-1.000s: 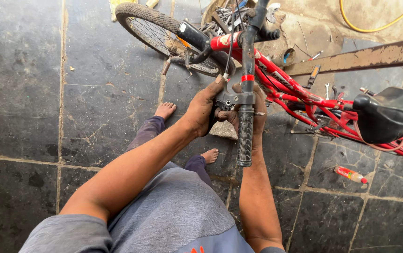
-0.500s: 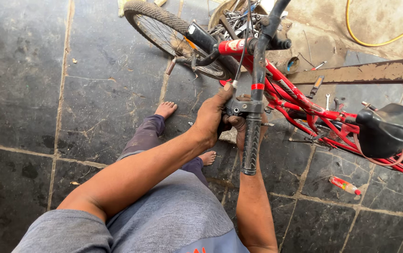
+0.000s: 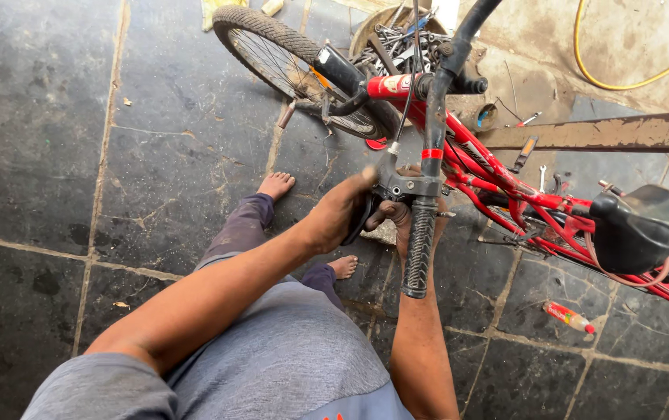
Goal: The person works on the handlebar area of a red bicycle lying on the floor, using a screwdriver to loosen and tighten components near the stem and brake lever. They reposition around the bike, handle small fasteners by hand, and continue tightening parts on the handlebar assembly.
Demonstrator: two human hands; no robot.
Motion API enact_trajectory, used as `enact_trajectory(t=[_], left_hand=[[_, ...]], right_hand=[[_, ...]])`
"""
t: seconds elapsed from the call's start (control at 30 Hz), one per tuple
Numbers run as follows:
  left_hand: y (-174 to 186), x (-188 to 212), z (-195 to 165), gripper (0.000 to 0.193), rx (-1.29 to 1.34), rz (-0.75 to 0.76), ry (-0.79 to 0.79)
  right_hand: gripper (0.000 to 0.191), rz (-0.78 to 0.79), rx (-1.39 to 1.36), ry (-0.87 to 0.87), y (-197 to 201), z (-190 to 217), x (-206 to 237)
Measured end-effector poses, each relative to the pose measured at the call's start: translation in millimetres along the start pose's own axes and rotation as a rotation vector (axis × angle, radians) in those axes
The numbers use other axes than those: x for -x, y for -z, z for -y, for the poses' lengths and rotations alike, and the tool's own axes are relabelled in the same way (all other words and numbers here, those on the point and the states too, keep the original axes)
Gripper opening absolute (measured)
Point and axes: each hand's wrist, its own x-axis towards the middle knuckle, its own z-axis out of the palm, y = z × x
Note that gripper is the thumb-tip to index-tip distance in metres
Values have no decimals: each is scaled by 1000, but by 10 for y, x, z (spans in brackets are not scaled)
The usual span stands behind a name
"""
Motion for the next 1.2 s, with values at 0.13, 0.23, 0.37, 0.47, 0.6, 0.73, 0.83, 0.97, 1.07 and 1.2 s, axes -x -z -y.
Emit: enact_trajectory(t=[0.13,0.23,0.37,0.47,0.6,0.73,0.83,0.97,1.07,1.2], left_hand=[[81,40,-37,27,-105,-32,66],[86,16,-56,24,-101,-36,99],[145,-12,-68,20,33,47,187],[218,-57,-49,22,87,176,181],[294,-89,-15,26,59,293,99],[293,-66,21,26,109,232,145],[275,-54,33,22,111,120,141],[314,-104,-23,22,27,160,149],[330,-124,-8,23,13,146,134],[263,-140,137,23,24,171,74]], right_hand=[[65,127,148,200,145,-31,-36],[63,112,175,78,298,16,-25],[46,-99,98,-33,400,318,122],[54,57,-66,42,315,647,254],[54,40,328,-89,88,972,381],[47,26,401,-119,-99,1006,336],[44,23,326,-134,-139,989,314],[43,9,344,-173,-121,988,295],[42,25,297,-166,-120,982,296],[40,4,318,-156,-130,966,321]])
